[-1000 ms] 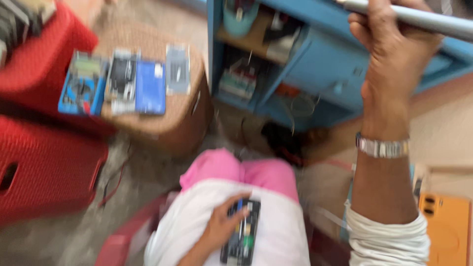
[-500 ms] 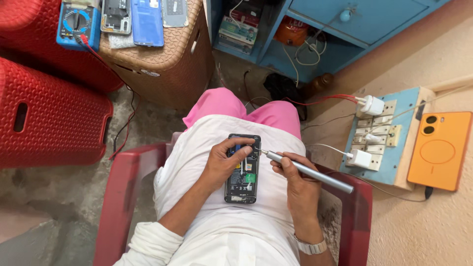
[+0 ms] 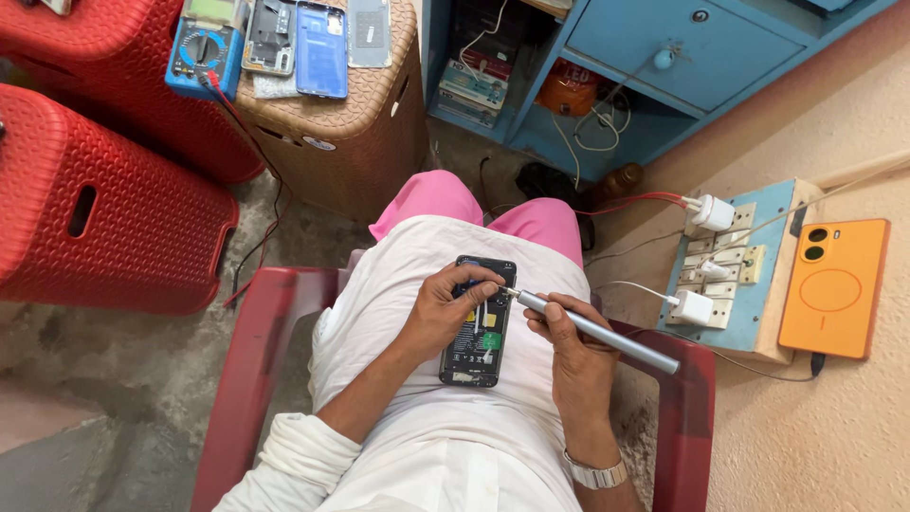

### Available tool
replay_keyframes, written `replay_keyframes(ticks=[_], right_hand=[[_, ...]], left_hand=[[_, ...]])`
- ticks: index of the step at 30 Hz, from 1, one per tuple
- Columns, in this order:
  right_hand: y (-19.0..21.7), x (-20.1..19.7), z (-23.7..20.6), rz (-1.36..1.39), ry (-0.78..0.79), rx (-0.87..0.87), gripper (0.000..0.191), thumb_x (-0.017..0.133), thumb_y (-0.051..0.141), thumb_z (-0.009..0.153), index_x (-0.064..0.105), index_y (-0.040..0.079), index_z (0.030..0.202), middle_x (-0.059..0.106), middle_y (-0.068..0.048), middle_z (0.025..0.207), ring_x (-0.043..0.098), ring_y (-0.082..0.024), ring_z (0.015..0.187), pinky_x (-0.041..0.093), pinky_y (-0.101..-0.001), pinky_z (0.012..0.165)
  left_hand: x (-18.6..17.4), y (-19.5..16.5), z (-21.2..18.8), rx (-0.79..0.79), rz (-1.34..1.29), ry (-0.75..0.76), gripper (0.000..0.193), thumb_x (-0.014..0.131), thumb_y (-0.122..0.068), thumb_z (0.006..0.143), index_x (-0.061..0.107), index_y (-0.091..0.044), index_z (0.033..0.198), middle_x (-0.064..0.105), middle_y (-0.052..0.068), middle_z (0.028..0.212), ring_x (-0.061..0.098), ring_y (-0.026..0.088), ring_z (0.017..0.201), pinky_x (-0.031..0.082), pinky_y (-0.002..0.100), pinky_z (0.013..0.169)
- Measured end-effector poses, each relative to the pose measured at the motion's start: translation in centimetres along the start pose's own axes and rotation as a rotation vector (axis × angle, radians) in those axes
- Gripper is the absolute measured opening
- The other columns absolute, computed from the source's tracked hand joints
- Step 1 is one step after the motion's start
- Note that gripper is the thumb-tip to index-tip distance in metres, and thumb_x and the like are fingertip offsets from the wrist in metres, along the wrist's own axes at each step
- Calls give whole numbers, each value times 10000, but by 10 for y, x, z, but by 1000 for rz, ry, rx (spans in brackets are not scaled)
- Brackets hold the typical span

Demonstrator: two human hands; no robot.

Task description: The person uses a screwdriver to adjust components inside a disassembled smartphone while seated. They repeatedly open and close the device, probe internal parts, and test the screen by pressing the power button.

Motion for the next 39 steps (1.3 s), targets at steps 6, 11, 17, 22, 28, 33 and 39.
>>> replay_keyframes(ticks=[6,11,17,22,28,33,39], right_hand=[[14,-1,-2,-121,4,-52,211,712,62,959,702,-57,1133,751,-177,1063,760,-229,903,659,-327,808],[17,5,-1,-126,20,-31,220,721,69,943,709,-51,1127,756,-167,1061,768,-223,900,658,-321,807],[20,8,-3,-159,18,-24,218,731,65,944,718,-55,1126,761,-160,1005,766,-205,883,653,-300,809],[22,11,-5,-216,20,-17,217,729,68,941,722,-54,1119,765,-153,988,762,-185,875,646,-282,801],[26,12,-7,-219,9,-25,205,722,60,946,722,-52,1117,764,-155,980,762,-182,870,647,-282,803],[27,11,-6,-222,20,-35,203,722,60,945,720,-49,1116,766,-150,976,764,-181,864,648,-282,796],[27,9,-6,-278,30,-20,211,733,67,936,725,-42,1117,775,-148,962,760,-169,847,638,-270,782]], left_hand=[[1,-3,0,55,148,19,186,710,-198,970,781,-81,1095,678,31,986,627,106,921,512,264,828],[2,-5,0,75,181,21,175,708,-178,970,778,-77,1094,681,31,976,637,107,917,515,264,821],[2,-3,-1,70,159,26,166,704,-171,970,775,-75,1084,676,28,980,640,103,905,519,261,796],[3,0,0,97,223,29,167,709,-165,970,777,-62,1083,675,37,962,632,108,897,511,259,796],[3,1,0,0,175,26,187,701,-211,966,782,-79,1071,674,24,969,627,104,894,524,269,803],[2,-1,0,37,187,41,194,696,-221,975,781,-78,1076,678,22,959,612,100,904,510,268,809],[2,0,0,69,225,46,180,703,-193,976,782,-70,1081,674,25,937,606,103,881,500,266,788]])
Point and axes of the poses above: each hand's wrist, its own z-axis towards the middle knuckle, its own x-axis out of the palm, y = z × x, the point moved 3 cm from there along z, towards the middle knuckle
